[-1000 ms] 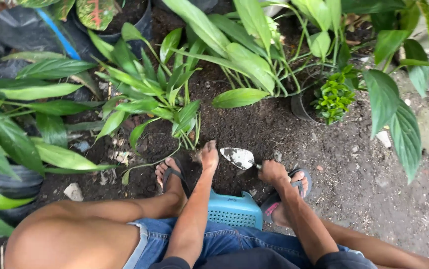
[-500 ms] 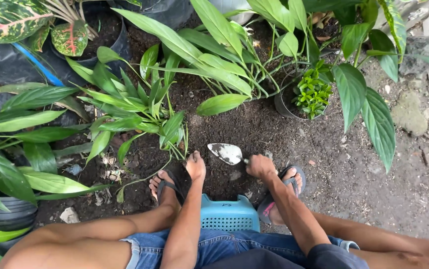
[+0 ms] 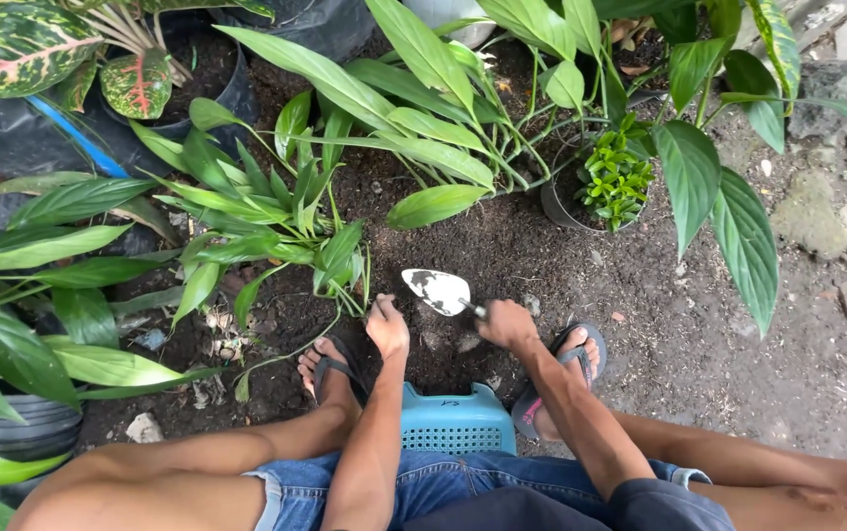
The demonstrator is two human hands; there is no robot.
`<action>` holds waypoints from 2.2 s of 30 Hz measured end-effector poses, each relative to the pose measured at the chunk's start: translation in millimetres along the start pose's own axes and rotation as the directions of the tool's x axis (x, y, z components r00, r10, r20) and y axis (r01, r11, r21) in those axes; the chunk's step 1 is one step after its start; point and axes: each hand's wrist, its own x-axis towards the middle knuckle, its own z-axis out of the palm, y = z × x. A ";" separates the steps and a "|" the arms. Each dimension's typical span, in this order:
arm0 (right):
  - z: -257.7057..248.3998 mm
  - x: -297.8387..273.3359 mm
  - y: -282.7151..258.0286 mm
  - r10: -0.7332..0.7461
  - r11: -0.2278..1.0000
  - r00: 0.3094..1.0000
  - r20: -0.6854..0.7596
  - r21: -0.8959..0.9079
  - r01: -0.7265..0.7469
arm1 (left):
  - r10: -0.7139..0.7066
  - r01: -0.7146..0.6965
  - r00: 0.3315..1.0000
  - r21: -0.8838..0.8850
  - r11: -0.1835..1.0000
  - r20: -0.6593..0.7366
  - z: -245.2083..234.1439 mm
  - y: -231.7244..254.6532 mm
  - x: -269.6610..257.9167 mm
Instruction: The person sits on a small stool and uses a hand trowel to scoop soil from the ground into a black plastic pot. They then use the trowel to mix and level the soil inside the pot.
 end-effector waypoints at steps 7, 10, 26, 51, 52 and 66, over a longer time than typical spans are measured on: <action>21.6 6.9 12.9 -0.067 0.969 0.997 -0.022 -0.239 0.060 | 0.063 -0.071 0.988 -0.054 0.996 -0.142 -9.0 16.9 -18.7; 8.7 1.3 7.3 -0.056 0.981 0.998 -0.016 -0.189 0.052 | 0.080 -0.086 0.987 -0.035 0.996 -0.141 -5.3 7.3 -14.2; 25.8 2.9 41.9 0.015 0.986 1.000 -0.014 -0.168 -0.017 | 0.334 -0.324 0.939 0.119 0.939 -0.085 -2.2 -15.4 -17.5; 15.6 30.0 104.7 0.221 0.828 0.975 -0.035 0.536 -0.169 | 0.354 -0.829 0.559 0.519 0.209 0.750 -38.8 93.5 -101.2; 11.9 22.7 103.5 0.212 0.835 0.977 -0.033 0.526 -0.164 | 0.354 -0.822 0.569 0.525 0.221 0.742 -34.8 84.8 -100.2; 68.6 9.8 14.1 0.793 0.523 0.600 -0.110 0.629 -0.576 | 0.187 -0.811 0.576 0.527 0.252 0.796 -16.8 69.3 -87.3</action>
